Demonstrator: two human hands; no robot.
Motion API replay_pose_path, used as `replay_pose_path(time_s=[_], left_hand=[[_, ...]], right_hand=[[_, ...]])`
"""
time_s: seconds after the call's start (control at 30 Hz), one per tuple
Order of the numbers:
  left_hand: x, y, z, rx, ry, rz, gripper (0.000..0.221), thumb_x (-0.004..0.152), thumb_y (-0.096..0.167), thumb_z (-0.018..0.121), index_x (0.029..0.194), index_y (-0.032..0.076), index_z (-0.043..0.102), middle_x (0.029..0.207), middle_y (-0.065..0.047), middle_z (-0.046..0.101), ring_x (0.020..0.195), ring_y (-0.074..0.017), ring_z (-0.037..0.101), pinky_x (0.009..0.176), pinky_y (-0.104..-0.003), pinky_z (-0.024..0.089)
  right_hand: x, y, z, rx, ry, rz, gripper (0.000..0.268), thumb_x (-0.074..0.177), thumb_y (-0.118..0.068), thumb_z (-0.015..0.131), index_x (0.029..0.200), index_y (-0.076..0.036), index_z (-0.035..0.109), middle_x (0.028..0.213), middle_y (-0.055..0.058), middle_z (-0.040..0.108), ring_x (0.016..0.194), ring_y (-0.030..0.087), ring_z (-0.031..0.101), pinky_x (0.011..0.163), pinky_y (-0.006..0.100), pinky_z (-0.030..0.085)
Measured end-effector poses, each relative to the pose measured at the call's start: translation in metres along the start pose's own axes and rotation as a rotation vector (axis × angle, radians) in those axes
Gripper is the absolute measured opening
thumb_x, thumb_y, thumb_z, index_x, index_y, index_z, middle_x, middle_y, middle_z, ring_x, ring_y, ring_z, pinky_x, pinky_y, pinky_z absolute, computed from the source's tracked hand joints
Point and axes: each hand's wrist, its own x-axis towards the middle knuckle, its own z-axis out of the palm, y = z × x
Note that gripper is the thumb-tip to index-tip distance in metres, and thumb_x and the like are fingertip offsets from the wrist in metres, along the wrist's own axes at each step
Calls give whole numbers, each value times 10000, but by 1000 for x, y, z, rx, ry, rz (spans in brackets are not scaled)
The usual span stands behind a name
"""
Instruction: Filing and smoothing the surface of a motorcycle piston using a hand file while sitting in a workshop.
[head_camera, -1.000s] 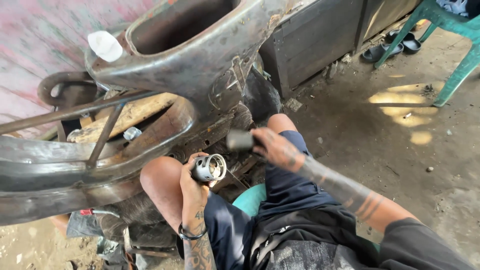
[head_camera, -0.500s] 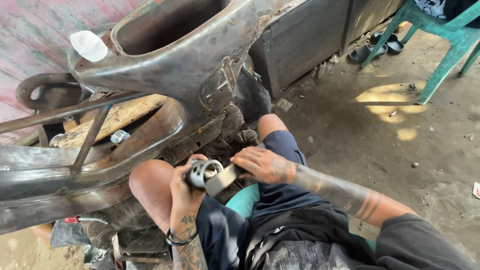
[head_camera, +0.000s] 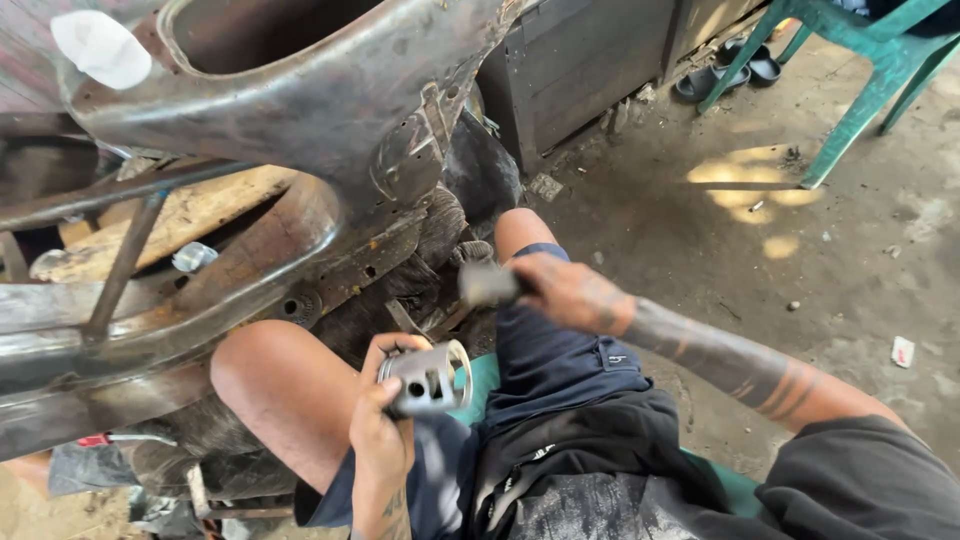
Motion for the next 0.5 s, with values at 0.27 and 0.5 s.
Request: replay_pose_path(time_s=[0.27, 0.5], left_hand=[[-28, -130, 21, -360, 268, -328, 351, 839, 311, 538, 1044, 37, 616, 888, -147, 638, 756, -230, 607, 598, -328, 466], [-16, -147, 20, -427, 423, -543, 307, 985, 342, 510, 943, 52, 601, 691, -150, 538, 414, -211, 308, 406, -328, 236]], right_hand=[[-100, 9, -7, -162, 269, -793, 331, 1038, -168, 606, 1289, 45, 568, 1190, 193, 652, 1083, 365, 665, 965, 478, 552], [-125, 48, 29, 22, 219, -263, 451, 1049, -411, 389, 1331, -74, 488, 1164, 160, 600, 966, 327, 582, 853, 487, 489]])
